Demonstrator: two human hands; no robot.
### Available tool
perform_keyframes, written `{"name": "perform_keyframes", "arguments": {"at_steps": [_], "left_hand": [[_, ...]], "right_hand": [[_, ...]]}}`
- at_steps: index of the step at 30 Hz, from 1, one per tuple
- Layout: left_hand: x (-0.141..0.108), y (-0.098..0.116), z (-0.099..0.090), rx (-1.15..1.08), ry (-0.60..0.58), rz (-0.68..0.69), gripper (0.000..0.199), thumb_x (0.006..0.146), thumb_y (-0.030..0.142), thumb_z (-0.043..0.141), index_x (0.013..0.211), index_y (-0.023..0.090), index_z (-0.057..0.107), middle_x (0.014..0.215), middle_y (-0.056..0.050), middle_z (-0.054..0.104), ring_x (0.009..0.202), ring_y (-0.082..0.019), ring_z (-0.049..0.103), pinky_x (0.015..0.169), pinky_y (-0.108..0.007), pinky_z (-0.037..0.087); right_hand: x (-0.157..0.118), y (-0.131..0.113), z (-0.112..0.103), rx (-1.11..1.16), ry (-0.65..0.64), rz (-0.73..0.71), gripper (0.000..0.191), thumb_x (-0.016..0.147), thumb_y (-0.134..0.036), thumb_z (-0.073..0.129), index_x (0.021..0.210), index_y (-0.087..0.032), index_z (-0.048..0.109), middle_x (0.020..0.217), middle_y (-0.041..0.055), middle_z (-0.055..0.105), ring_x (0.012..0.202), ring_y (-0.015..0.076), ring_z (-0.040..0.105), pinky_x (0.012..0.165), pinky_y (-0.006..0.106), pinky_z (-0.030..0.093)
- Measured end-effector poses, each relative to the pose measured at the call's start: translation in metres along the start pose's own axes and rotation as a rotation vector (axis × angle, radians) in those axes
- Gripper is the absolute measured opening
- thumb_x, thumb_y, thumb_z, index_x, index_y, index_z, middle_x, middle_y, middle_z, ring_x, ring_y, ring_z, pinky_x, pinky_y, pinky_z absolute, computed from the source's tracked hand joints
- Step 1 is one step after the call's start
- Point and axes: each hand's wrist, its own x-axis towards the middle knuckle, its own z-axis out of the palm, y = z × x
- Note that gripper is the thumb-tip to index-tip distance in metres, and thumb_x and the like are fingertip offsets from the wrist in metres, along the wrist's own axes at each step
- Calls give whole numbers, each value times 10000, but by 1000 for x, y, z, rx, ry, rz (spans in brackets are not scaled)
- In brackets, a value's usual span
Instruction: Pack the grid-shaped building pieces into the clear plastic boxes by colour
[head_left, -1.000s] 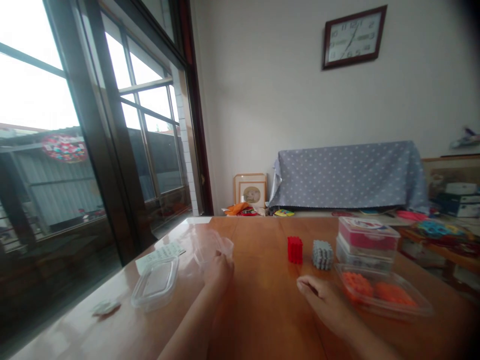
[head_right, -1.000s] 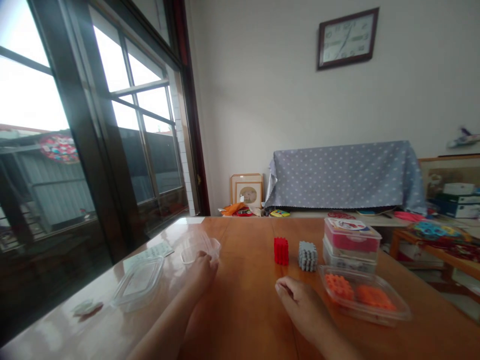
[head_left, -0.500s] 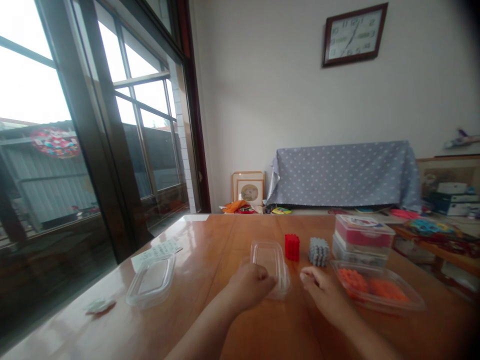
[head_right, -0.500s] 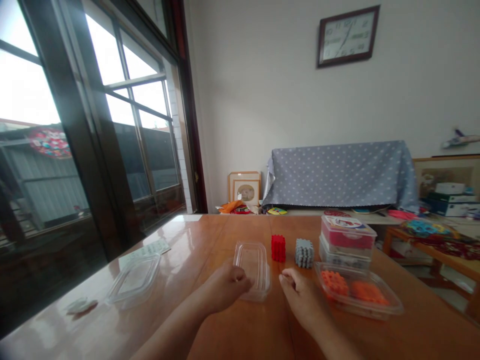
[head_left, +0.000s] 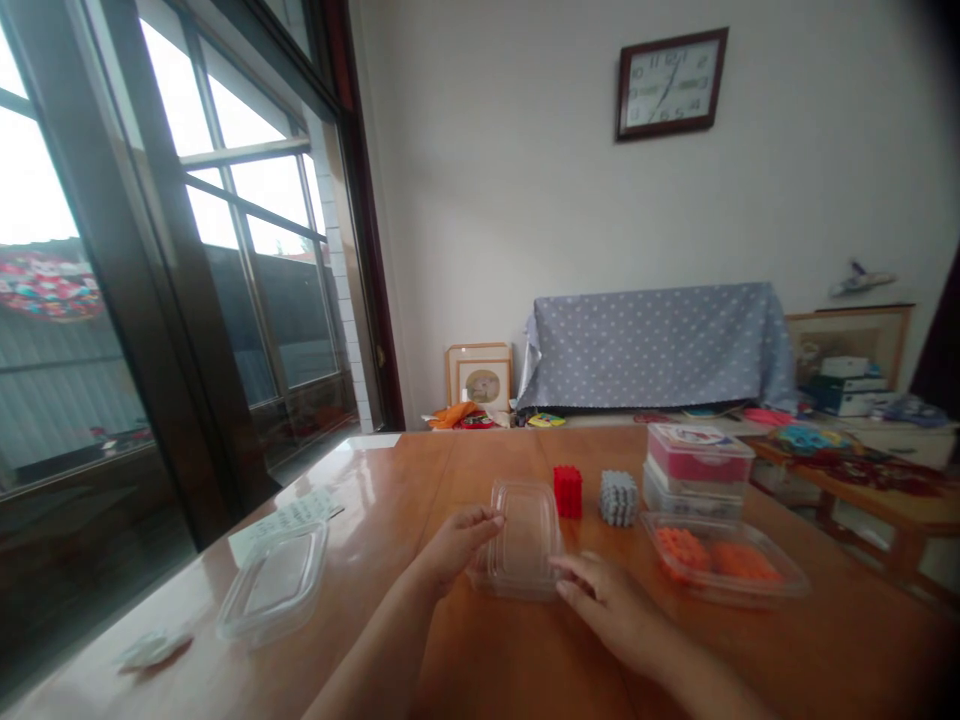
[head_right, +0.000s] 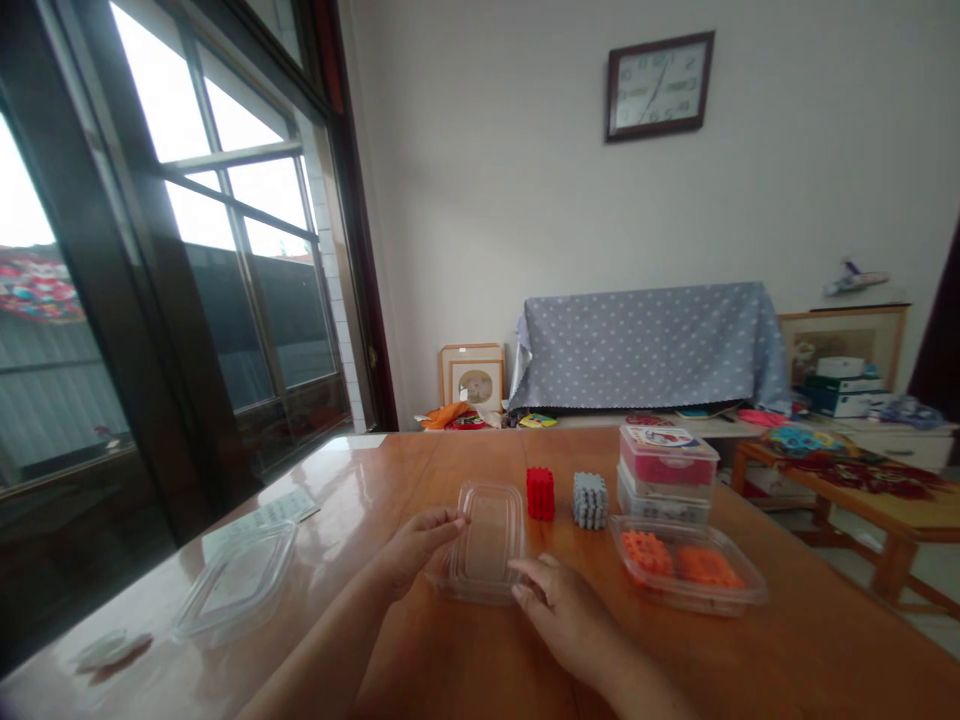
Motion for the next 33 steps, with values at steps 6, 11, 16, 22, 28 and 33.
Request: {"name": "perform_keyframes", "arguments": {"at_steps": [6, 11, 16, 22, 28, 33], "left_hand": [[1, 4, -6, -89, 12, 77, 343, 787, 430, 747, 993, 155, 755, 1100, -98, 732, 1097, -241, 609, 944, -311, 411], [9, 10, -26, -422, 237, 105, 361, 793, 407, 722, 1058, 162, 728, 1156, -101, 714, 1014, -200, 658, 880, -293, 482], [20, -4, -60, -590, 507, 84, 188, 771, 229, 679, 940, 150, 691, 927, -49, 711, 721, -111, 657, 633, -209, 503], [27, -41, -89, -475, 679, 42, 125, 721, 181, 695, 815, 137, 625, 637, 15, 594, 507, -81, 550, 470, -180, 394], [29, -60, -88, -271, 647, 16, 162, 686, 259, 718, 680, 127, 625, 566, 1, 590, 510, -122, 558, 503, -222, 412], [23, -57, -77, -65, 566, -2, 215, 675, 321, 718, 744, 118, 701, 619, -34, 658, 571, -164, 604, 557, -258, 441]], "right_hand": [[-3, -12, -6, -40, -12, -11, 204, 916, -316, 537, 962, -246, 724, 923, 27, 679, 857, 183, 635, 776, 280, 456], [-5, -11, -11, -31, -30, -8, 181, 902, -325, 557, 924, -246, 719, 885, 17, 677, 824, 179, 624, 740, 270, 441], [-6, -7, -11, -17, -24, -13, 172, 893, -325, 559, 878, -238, 706, 850, 8, 663, 797, 178, 615, 723, 269, 430], [-5, 4, -12, -28, -31, 0, 151, 880, -298, 556, 858, -229, 688, 845, 3, 660, 783, 175, 608, 703, 265, 420], [-5, 10, -16, -58, -40, 15, 145, 877, -293, 540, 847, -227, 666, 843, -2, 662, 790, 173, 604, 707, 264, 420], [-6, 9, -25, -52, -100, 47, 142, 873, -302, 544, 830, -216, 649, 825, -5, 658, 791, 169, 595, 696, 252, 413]]}}
